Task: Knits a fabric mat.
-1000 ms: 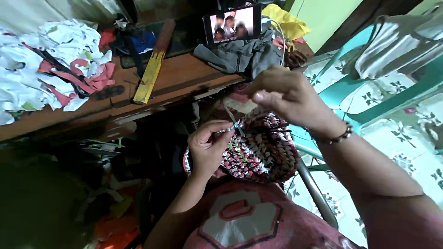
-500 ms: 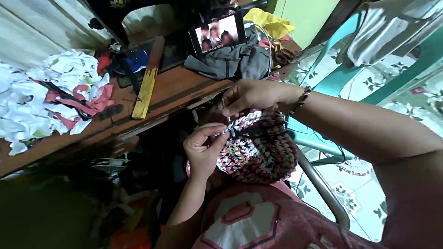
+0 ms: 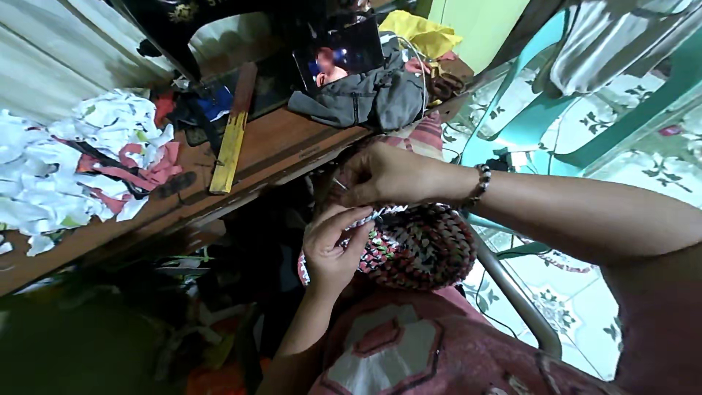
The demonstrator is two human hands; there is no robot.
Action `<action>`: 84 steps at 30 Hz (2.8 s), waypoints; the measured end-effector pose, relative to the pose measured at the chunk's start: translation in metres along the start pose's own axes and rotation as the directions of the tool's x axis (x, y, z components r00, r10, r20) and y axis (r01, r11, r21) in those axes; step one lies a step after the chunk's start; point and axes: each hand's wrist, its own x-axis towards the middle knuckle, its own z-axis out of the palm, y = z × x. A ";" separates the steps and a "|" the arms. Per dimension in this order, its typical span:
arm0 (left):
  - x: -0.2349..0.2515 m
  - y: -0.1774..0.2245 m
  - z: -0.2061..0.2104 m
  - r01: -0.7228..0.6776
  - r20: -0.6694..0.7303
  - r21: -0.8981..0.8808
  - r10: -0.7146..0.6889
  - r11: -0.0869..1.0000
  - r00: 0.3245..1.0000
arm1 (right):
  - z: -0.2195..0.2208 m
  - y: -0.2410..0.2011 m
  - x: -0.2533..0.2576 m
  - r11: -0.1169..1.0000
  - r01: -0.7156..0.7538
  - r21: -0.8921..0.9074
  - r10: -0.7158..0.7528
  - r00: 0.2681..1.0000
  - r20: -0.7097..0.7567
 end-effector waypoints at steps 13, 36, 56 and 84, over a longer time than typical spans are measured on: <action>-0.006 0.007 0.009 -0.145 0.155 0.067 0.133 0.987 0.979 | 0.009 -0.033 -0.015 0.979 -0.133 0.154 0.168 0.957 -0.238; 0.025 -0.018 -0.047 0.505 0.203 -0.415 -0.463 0.757 0.863 | -0.249 0.155 -0.110 0.703 -0.577 -0.415 -0.058 0.536 -0.843; 0.042 0.011 -0.013 0.554 0.223 -0.303 -0.508 0.775 0.832 | -0.048 0.077 0.009 0.959 0.124 0.256 -0.209 0.919 0.335; 0.041 -0.005 -0.017 0.564 0.151 -0.243 -0.543 0.789 0.826 | -0.076 0.132 -0.005 0.957 0.194 0.216 -0.104 0.923 -0.370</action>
